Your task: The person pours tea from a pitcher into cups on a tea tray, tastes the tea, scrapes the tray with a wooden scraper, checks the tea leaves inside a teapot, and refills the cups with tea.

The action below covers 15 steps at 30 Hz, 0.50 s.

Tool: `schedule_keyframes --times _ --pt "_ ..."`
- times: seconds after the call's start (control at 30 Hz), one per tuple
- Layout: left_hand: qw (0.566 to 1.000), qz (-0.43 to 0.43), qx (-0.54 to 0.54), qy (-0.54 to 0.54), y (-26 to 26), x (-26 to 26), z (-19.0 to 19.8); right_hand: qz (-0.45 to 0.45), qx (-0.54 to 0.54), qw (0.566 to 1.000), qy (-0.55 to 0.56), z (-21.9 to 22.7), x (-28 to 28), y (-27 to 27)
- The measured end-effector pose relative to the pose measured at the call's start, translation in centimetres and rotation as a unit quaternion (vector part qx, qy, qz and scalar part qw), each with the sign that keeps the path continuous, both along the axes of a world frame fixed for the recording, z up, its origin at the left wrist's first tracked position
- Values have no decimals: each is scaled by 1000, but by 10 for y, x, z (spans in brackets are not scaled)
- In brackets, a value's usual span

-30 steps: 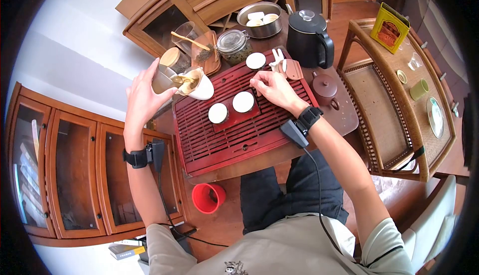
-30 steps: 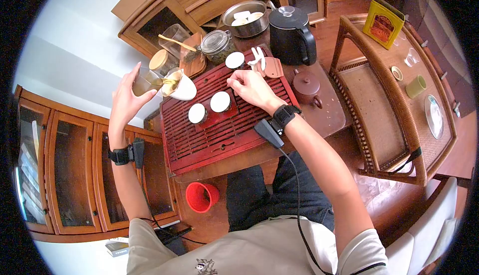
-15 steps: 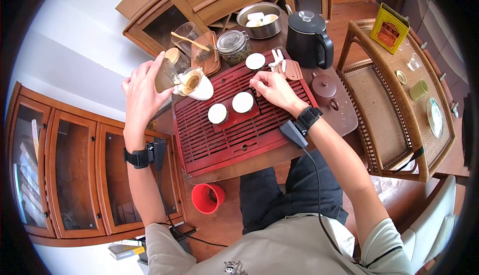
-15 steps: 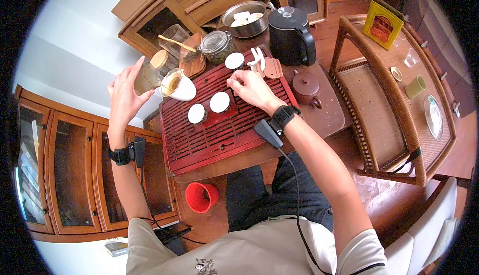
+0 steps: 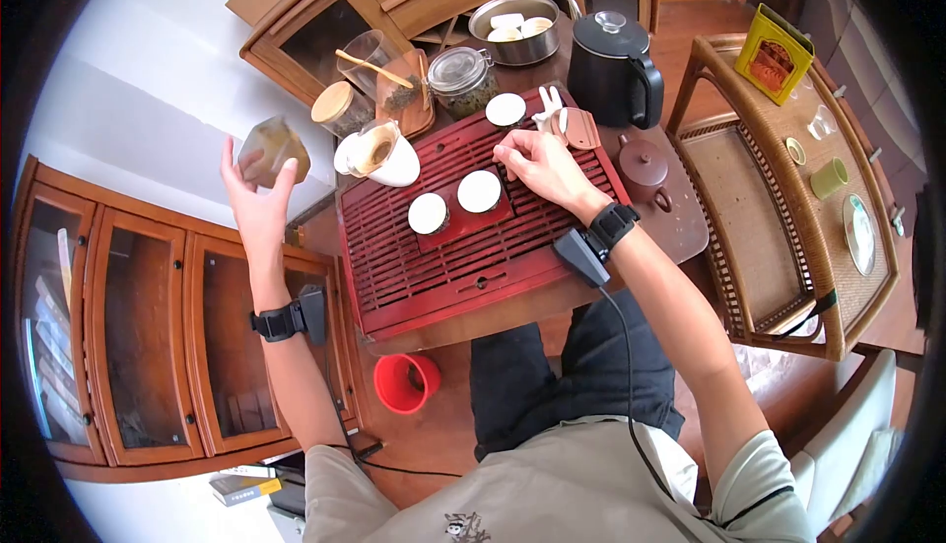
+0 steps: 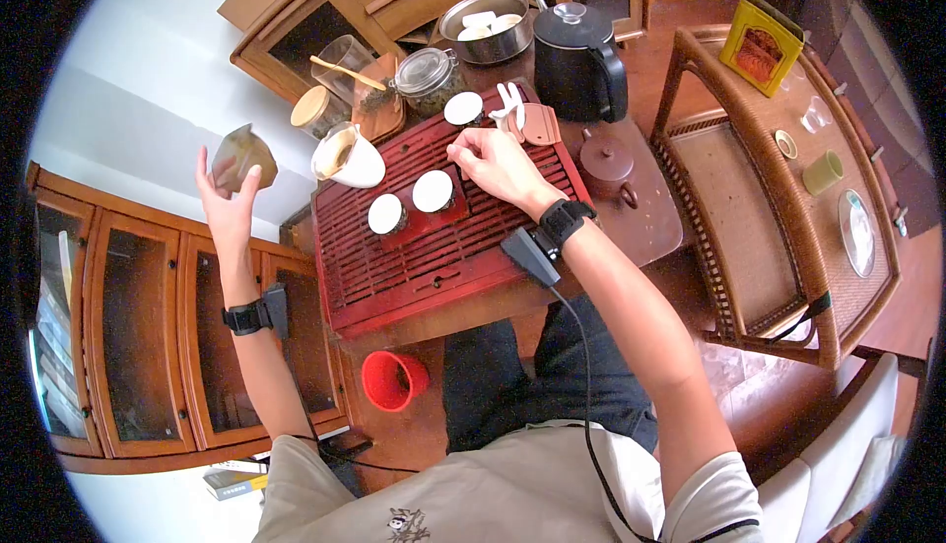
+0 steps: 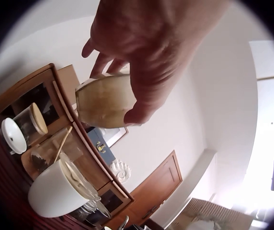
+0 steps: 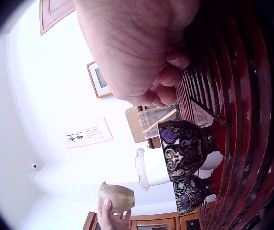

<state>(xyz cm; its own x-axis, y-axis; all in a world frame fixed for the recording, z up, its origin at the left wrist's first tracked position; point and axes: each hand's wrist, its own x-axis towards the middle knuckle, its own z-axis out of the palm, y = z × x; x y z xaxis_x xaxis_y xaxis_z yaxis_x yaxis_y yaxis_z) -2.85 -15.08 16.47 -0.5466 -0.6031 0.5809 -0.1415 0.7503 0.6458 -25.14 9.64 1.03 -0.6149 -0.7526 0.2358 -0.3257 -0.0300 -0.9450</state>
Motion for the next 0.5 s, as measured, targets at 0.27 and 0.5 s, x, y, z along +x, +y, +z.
schedule_keyframes --times 0.27,0.5 --pt "984 144 107 4 -3 22 -65 5 -3 1000 3 2 1 0" --pt "981 162 67 -84 4 10 -119 9 -4 1000 -22 6 4 3"
